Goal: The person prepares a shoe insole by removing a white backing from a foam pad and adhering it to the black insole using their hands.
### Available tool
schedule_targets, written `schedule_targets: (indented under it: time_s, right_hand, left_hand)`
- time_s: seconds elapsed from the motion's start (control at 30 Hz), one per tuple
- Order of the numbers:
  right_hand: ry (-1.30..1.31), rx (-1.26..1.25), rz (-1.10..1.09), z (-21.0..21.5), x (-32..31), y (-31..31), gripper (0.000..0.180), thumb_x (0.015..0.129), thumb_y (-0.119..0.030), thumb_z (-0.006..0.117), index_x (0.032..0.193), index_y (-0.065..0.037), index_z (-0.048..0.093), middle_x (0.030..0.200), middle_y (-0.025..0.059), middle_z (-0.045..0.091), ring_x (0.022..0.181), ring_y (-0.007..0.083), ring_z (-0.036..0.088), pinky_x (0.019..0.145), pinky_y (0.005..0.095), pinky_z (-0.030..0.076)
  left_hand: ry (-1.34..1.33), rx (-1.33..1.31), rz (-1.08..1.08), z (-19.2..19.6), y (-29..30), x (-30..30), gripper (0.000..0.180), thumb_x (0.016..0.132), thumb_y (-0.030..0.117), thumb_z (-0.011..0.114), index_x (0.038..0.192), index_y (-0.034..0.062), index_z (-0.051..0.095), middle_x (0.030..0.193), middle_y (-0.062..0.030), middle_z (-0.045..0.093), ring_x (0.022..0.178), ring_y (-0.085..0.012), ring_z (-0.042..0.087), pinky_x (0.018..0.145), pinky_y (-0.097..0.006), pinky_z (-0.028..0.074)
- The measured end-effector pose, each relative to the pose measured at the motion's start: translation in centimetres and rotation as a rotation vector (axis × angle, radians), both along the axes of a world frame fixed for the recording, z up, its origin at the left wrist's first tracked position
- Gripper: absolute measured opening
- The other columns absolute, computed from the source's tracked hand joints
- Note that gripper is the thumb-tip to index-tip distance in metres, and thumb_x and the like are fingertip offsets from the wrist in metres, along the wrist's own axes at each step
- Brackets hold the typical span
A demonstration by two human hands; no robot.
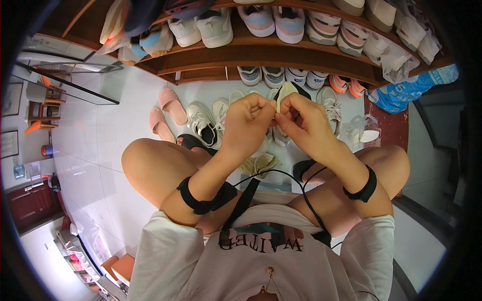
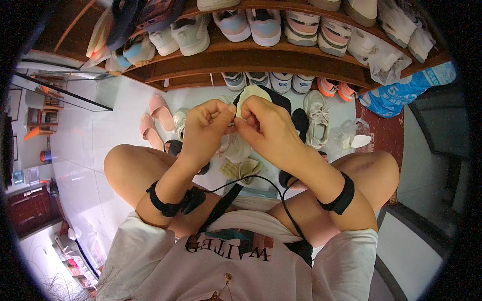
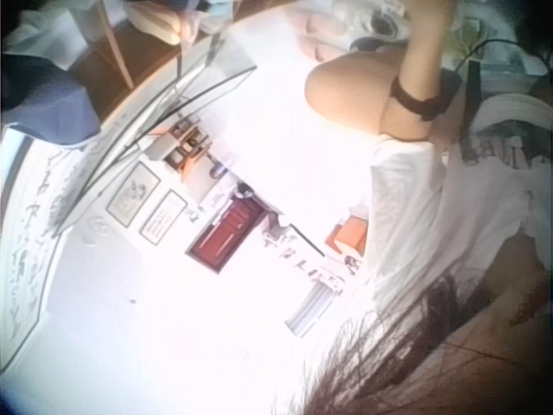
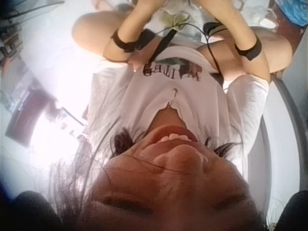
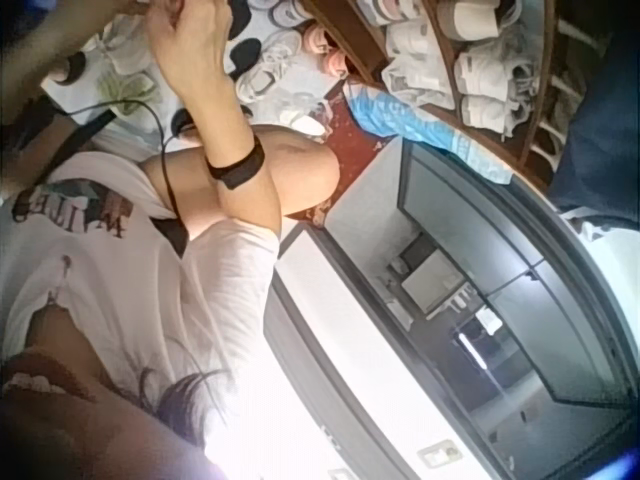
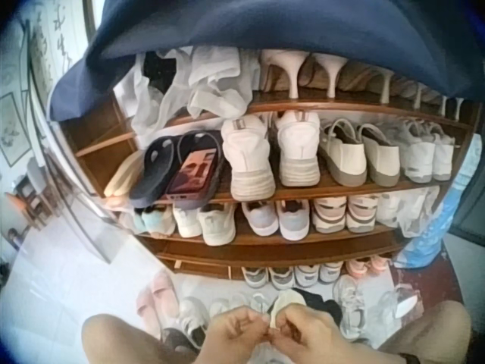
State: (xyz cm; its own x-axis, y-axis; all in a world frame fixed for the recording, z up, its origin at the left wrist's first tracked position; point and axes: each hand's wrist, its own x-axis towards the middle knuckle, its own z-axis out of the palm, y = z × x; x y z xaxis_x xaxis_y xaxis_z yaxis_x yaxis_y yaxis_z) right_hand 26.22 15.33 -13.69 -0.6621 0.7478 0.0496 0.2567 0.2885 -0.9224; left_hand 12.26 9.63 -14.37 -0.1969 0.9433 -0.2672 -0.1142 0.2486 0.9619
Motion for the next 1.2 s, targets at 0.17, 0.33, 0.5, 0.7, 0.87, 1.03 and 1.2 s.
schedule_targets:
  time_s: [0.17,0.33,0.5,0.7,0.87,1.03,1.2]
  right_hand:
    - [0.119,-0.135,0.012,-1.5,0.0,0.3,0.011,0.077,-0.003,0.056,0.075,0.0,0.046,0.061,0.0042,0.047,0.051,0.0098,0.046,0.047,0.0238,0.038]
    - [0.157,-0.317,0.018,-1.3,0.0,0.7,0.007,0.08,-0.005,0.053,0.078,0.0,0.049,0.063,0.0026,0.05,0.053,0.0086,0.049,0.048,0.0219,0.042]
    - [0.169,-0.322,-0.026,-1.6,-0.1,0.8,0.008,0.081,-0.006,0.053,0.078,0.001,0.05,0.064,0.0028,0.052,0.053,0.0088,0.051,0.048,0.0215,0.042]
    - [0.058,-0.164,-0.106,-2.0,0.0,0.7,0.013,0.077,-0.011,0.055,0.075,0.002,0.053,0.064,0.0075,0.056,0.055,0.0113,0.053,0.049,0.0247,0.042]
    - [0.067,-0.313,-0.107,-1.3,-0.1,0.6,0.012,0.076,-0.008,0.056,0.075,0.003,0.053,0.064,0.0063,0.055,0.053,0.0097,0.052,0.049,0.0223,0.042]
    - [0.105,-0.359,-0.103,-1.6,-0.3,0.9,0.01,0.077,-0.005,0.057,0.076,0.003,0.053,0.064,0.0036,0.055,0.055,0.0079,0.051,0.05,0.0212,0.044]
    - [0.178,-0.461,-0.091,-1.5,-0.2,1.3,0.008,0.076,-0.005,0.055,0.078,0.003,0.053,0.066,0.0015,0.054,0.057,0.0072,0.05,0.051,0.0209,0.044]
  left_hand:
    - [0.052,0.037,0.008,-0.5,-0.1,0.0,0.015,0.086,0.01,0.051,0.076,-0.0008,0.054,0.072,-0.0017,0.058,0.065,-0.0051,0.054,0.062,-0.019,0.048]
    - [0.053,0.07,0.043,-0.8,0.0,0.1,0.012,0.085,0.008,0.052,0.077,-0.0015,0.054,0.072,-0.0023,0.058,0.065,-0.0049,0.054,0.062,-0.018,0.048]
    - [0.028,0.117,0.067,-1.4,0.4,0.6,0.011,0.085,0.008,0.052,0.079,-0.0007,0.053,0.072,-0.0015,0.056,0.065,-0.004,0.053,0.062,-0.018,0.047]
    - [0.249,0.114,0.048,-0.7,-0.4,1.1,0.012,0.087,0.007,0.048,0.081,-0.0025,0.051,0.072,-0.0028,0.056,0.065,-0.0042,0.051,0.058,-0.018,0.041]
    - [0.272,0.207,0.114,-1.2,-0.3,1.6,0.009,0.085,0.005,0.05,0.083,-0.0036,0.052,0.069,-0.0029,0.057,0.063,-0.0035,0.051,0.054,-0.017,0.04]
    - [0.334,0.216,0.132,-1.0,-0.2,1.7,0.009,0.085,0.005,0.051,0.083,-0.0039,0.053,0.069,-0.0036,0.058,0.061,-0.0032,0.051,0.051,-0.017,0.04]
    - [0.313,0.247,0.134,-1.1,0.1,1.8,0.009,0.085,0.004,0.051,0.083,-0.004,0.053,0.069,-0.0036,0.058,0.06,-0.0027,0.051,0.05,-0.017,0.039]
